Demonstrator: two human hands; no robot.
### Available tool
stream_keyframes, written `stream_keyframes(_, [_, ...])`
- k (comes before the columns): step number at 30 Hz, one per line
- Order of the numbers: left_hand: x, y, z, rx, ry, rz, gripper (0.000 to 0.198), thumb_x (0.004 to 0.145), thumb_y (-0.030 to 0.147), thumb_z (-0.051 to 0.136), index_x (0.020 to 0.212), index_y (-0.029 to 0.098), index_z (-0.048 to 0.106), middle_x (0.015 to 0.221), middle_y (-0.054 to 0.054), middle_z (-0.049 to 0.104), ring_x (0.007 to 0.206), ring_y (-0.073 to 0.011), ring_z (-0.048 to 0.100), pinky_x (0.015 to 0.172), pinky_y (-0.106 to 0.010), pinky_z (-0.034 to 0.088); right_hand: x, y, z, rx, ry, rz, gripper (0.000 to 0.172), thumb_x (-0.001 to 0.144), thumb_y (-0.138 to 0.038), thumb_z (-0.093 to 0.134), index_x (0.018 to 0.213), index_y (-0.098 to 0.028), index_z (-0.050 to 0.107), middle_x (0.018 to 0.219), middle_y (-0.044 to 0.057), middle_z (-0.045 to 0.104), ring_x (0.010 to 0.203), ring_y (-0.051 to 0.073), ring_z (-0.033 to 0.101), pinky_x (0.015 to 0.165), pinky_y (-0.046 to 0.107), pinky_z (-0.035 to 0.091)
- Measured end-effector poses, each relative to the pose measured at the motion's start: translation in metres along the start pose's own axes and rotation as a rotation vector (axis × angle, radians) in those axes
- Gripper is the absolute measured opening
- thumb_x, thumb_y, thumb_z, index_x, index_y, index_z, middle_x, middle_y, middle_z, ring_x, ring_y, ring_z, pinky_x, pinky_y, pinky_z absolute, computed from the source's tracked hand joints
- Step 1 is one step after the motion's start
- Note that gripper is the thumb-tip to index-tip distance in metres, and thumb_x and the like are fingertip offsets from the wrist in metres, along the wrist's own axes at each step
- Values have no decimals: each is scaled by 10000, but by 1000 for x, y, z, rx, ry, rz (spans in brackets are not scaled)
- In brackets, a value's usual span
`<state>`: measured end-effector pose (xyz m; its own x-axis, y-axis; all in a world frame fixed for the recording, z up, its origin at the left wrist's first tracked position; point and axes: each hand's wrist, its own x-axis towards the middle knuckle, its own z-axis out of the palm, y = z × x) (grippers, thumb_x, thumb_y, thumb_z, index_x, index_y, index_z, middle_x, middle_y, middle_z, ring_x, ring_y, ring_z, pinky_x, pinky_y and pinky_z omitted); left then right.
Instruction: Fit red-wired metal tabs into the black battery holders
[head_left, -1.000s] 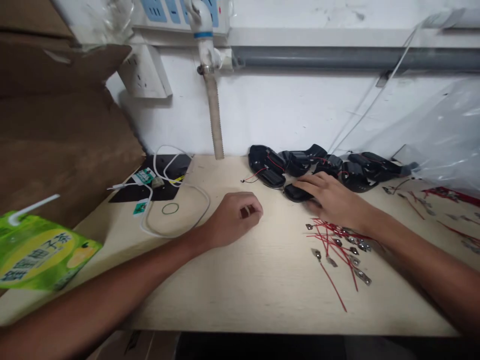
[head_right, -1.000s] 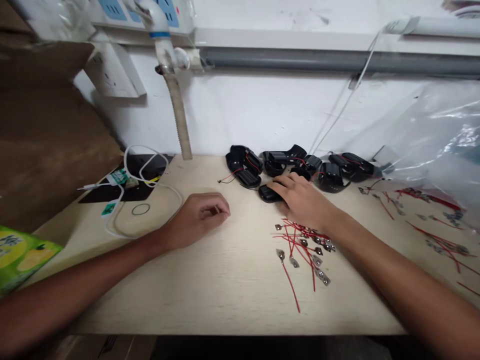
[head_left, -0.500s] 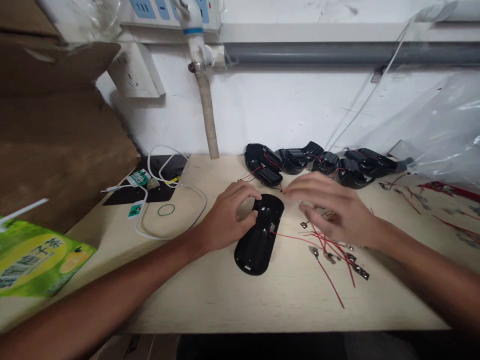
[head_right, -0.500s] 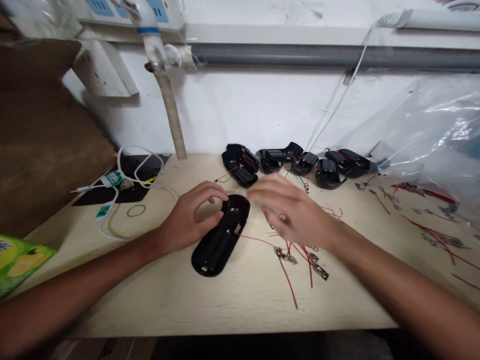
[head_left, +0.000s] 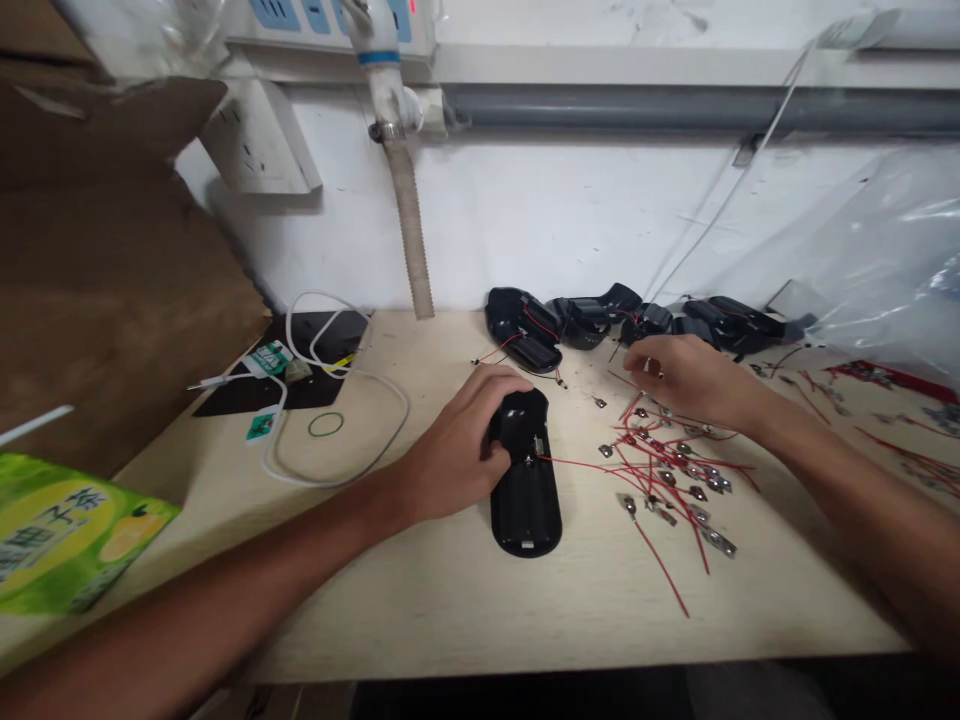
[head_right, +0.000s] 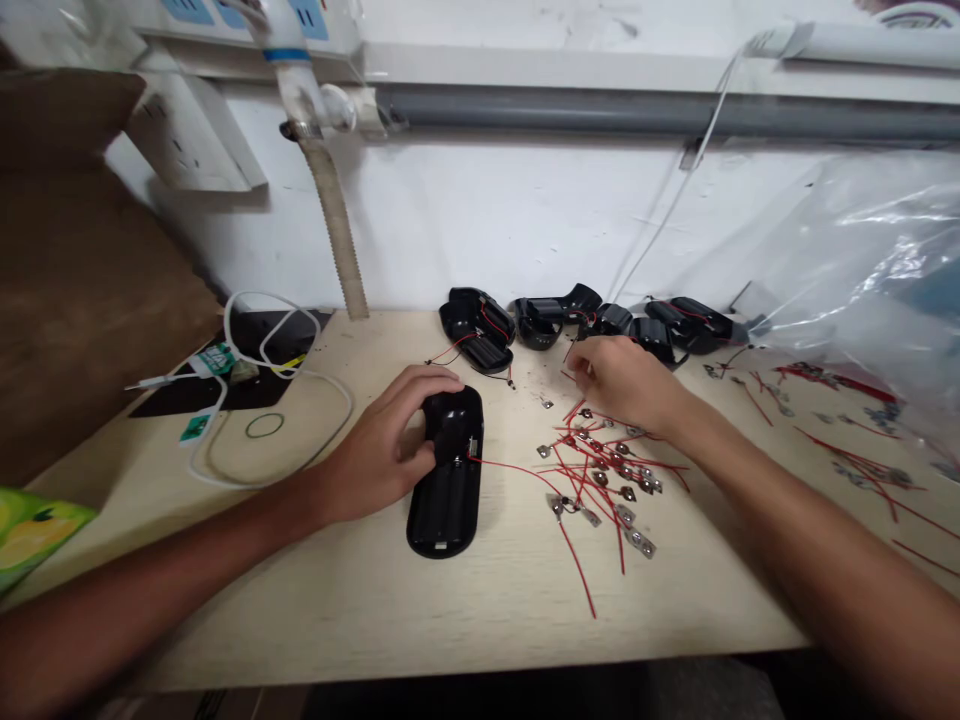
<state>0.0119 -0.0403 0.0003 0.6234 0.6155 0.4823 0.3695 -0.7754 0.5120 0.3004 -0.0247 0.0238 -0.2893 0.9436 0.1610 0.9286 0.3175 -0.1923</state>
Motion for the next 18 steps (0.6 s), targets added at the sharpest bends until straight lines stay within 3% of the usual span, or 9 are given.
stream_keyframes(5, [0,2,0,-12,-8,-7,651,598,-92,408,1163,227,464,1205,-48,504,1144,-190,514,972,-395,481,1,17,-1,-67,-49,97,75,763,-169,541,746,-180,613,753,84,660,640,203,572,570,299,351])
stream_keyframes(10, [-1,5,-1,13,-27,-48,510,656,-69,420,1068,212,525,1202,-56,491,1134,-194,522,930,-386,510,2,26,10,-5,-86,3,148,752,-98,514,637,-188,542,651,50,618,590,159,529,560,285,344])
stream_keyframes(14, [-1,5,0,40,-23,-25,370,717,-31,440,987,198,546,1191,-66,485,1142,-202,517,960,-408,497,5,25,12,17,-40,-20,188,710,-45,490,588,-189,486,600,28,562,555,140,475,528,270,324])
stream_keyframes(18, [-2,6,1,44,-23,-18,332,743,-16,444,972,201,548,1191,-65,480,1144,-200,510,974,-412,490,7,21,5,68,7,-31,153,757,-73,464,667,-186,514,636,23,573,561,137,493,531,259,360])
